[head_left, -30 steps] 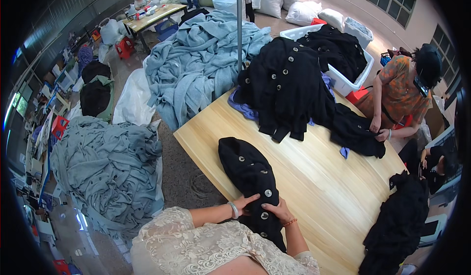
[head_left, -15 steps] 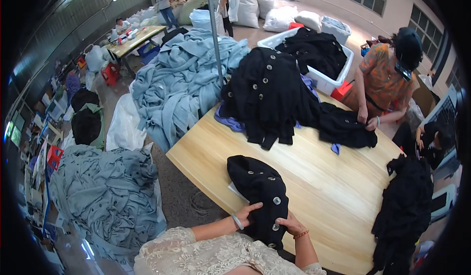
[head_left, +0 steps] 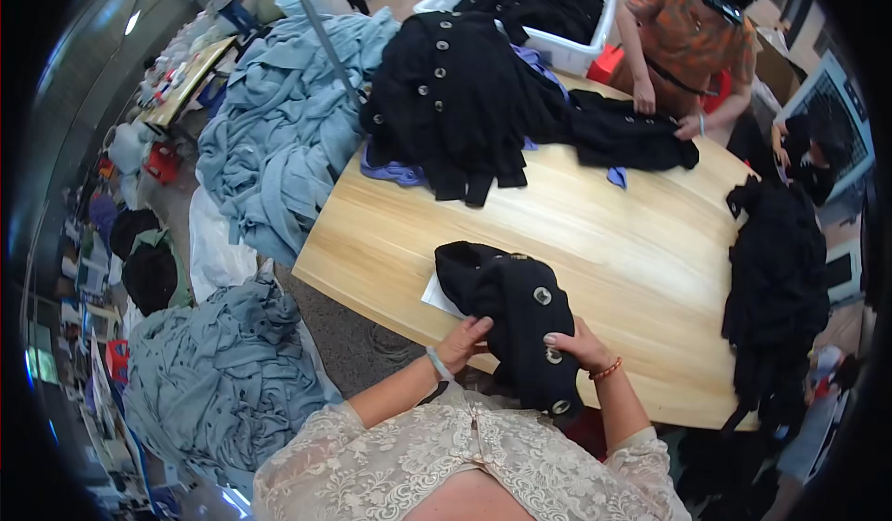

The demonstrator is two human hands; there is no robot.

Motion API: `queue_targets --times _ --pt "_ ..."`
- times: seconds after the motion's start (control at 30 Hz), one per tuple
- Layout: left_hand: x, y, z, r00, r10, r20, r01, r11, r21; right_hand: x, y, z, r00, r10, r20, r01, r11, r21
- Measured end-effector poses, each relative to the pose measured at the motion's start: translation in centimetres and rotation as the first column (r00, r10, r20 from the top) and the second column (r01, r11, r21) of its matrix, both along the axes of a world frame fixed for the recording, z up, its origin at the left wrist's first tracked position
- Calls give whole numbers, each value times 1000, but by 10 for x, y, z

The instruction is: The person buttons and folds black garments on a wooden table by hand, then opens and reaches inside a red plastic bag.

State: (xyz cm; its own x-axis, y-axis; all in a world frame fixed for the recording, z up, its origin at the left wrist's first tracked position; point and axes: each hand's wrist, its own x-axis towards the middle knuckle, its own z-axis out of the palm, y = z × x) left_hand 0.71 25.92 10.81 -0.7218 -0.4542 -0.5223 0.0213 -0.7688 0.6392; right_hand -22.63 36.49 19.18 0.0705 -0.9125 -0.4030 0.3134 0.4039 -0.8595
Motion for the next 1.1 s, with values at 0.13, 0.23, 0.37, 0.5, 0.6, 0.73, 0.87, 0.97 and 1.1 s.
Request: queue_targets --times 0.13,0.23,0.37,0.5,0.6,0.73,0.87,0.97,1.1 --pt "47 -25 -24 989 48 139 -55 997 47 -12 -6 16 986 166 18 -166 986 -15" --pt "93 -45 -68 959 61 276 -111 980 166 -6 -16 18 956 288 50 -289 957 30" --pt "118 -77 -71 886 126 447 -255 936 242 1 -68 27 973 230 -16 -229 973 31" --pt "117 -122 -59 905 187 382 -281 937 207 -74 -186 70 937 -31 -348 -48 975 -215" --pt "106 -156 -47 911 190 366 -262 952 159 -160 -298 137 820 -467 332 573 657 -490" --pt "82 -203 -39 954 44 298 -69 995 72 -257 -430 204 743 -647 173 514 386 -766" --pt "85 -271 -43 947 155 281 -92 970 -224 -215 -499 111 757 -574 -313 264 706 -657" --pt "78 -334 -50 940 299 162 -190 857 -479 -150 -517 27 632 -521 -574 328 851 -411" --pt "52 -424 -43 914 386 129 -204 708 -676 -143 -553 -17 563 -412 -716 357 903 -239"
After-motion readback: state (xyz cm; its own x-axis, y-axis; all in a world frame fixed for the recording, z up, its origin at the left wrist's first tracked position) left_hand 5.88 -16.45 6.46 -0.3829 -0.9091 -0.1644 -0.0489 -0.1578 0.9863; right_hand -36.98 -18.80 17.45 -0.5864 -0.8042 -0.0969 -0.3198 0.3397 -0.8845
